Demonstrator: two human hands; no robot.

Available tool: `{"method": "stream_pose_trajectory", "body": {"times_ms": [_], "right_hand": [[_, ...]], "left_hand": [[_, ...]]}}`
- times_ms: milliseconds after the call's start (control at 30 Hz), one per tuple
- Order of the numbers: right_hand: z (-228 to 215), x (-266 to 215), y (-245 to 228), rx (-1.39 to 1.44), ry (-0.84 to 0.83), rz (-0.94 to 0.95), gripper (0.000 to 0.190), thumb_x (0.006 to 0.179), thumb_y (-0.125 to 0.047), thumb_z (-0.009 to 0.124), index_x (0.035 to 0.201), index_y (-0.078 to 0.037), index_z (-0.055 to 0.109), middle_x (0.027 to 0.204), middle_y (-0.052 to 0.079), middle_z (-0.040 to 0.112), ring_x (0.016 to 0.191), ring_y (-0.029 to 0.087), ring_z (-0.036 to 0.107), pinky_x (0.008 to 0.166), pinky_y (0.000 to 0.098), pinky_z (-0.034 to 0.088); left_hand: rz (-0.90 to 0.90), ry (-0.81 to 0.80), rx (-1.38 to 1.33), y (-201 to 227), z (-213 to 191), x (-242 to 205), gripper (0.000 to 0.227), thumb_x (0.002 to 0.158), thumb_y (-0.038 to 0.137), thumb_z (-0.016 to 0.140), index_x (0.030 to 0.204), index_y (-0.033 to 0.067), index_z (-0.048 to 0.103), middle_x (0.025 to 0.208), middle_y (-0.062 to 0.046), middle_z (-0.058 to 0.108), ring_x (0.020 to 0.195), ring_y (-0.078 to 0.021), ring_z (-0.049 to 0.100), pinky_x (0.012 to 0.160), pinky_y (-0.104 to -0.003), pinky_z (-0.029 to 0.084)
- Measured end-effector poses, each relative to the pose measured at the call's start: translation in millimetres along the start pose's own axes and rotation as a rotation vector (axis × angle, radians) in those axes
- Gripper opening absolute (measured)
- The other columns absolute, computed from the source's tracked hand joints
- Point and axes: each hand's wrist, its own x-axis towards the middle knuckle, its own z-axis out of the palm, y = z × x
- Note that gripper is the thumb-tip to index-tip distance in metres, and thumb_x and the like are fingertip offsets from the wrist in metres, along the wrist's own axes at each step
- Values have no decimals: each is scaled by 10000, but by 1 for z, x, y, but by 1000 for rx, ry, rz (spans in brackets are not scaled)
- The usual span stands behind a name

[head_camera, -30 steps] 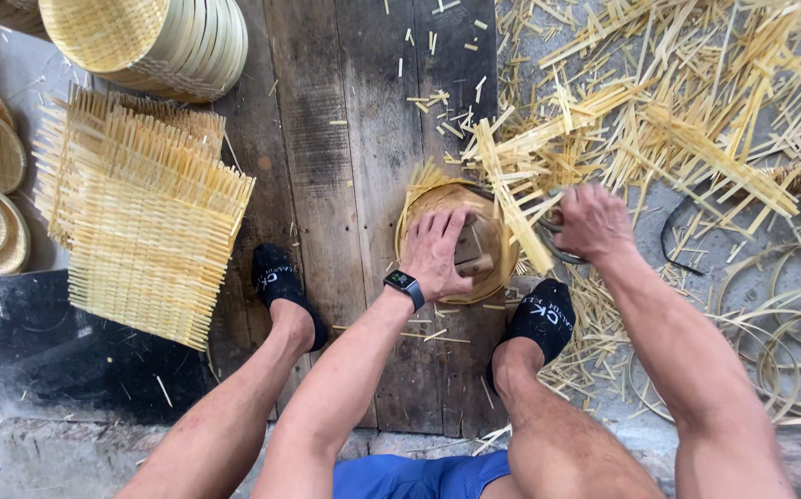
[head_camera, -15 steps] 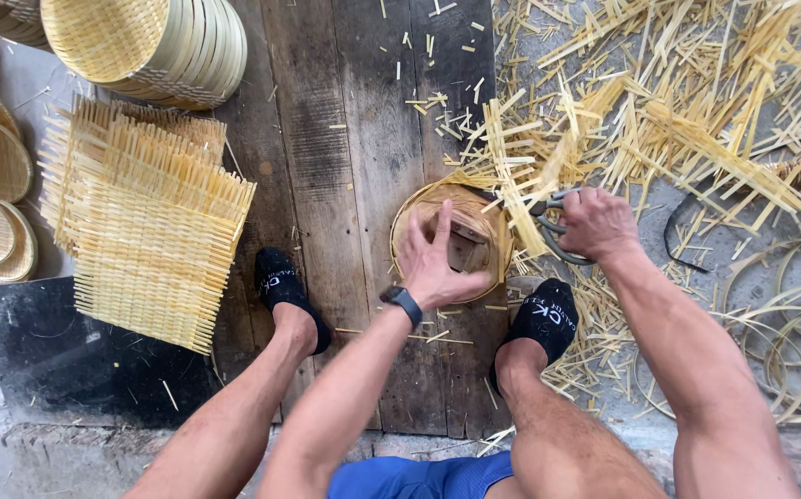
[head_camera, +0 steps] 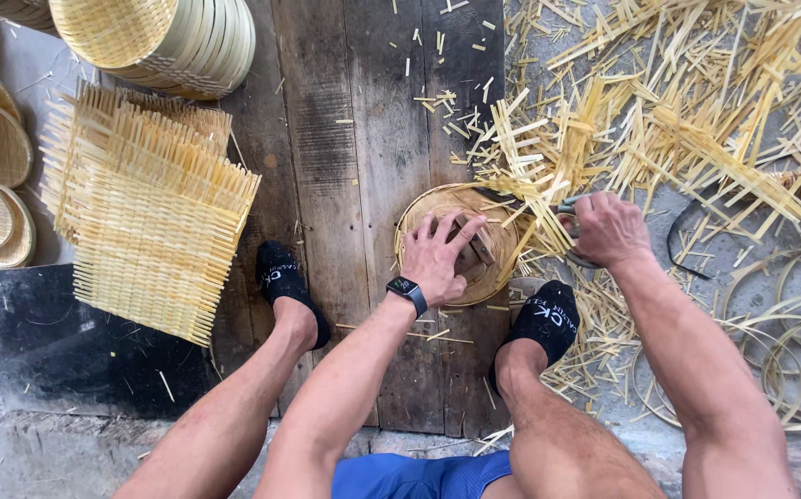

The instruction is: The person constructs a small bamboo basket by placing a woven sheet over a circular wooden frame, securing it with a bamboo ring, and trimming the excess edges with shears.

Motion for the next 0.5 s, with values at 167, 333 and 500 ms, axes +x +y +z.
{"method": "stream_pose_trajectory", "body": {"times_ms": [167,333,500], "right_hand": [[-11,19,-23,-151,334,-89,373,774,-329,614,965,-15,680,867,132,689,782,214,680,702,333,598],[-7,16,-1,48,-341,69,240,1010,-264,552,1007,-83,710,864,116,673,762,199,668,688,353,583],[0,20,0,-14,111,-22,242,898,-252,597,1022,-59,673,885,95,669,775,191,663,718,341,580]], "left_hand": [[191,-111,92,-4,-12,5,1133,529,140,812,1518,436,343,1546,-77,407,1390,-458,371,1069,-636,358],[260,-205,178,-13,-21,12,1111,511,116,823,1477,455,390,1511,-1,459,1414,-376,385,1070,-635,350],[286,-199,168,-18,-19,14,1116,515,136,863,1488,429,402,1526,-14,472,1434,-375,376,1084,-616,343]]}}
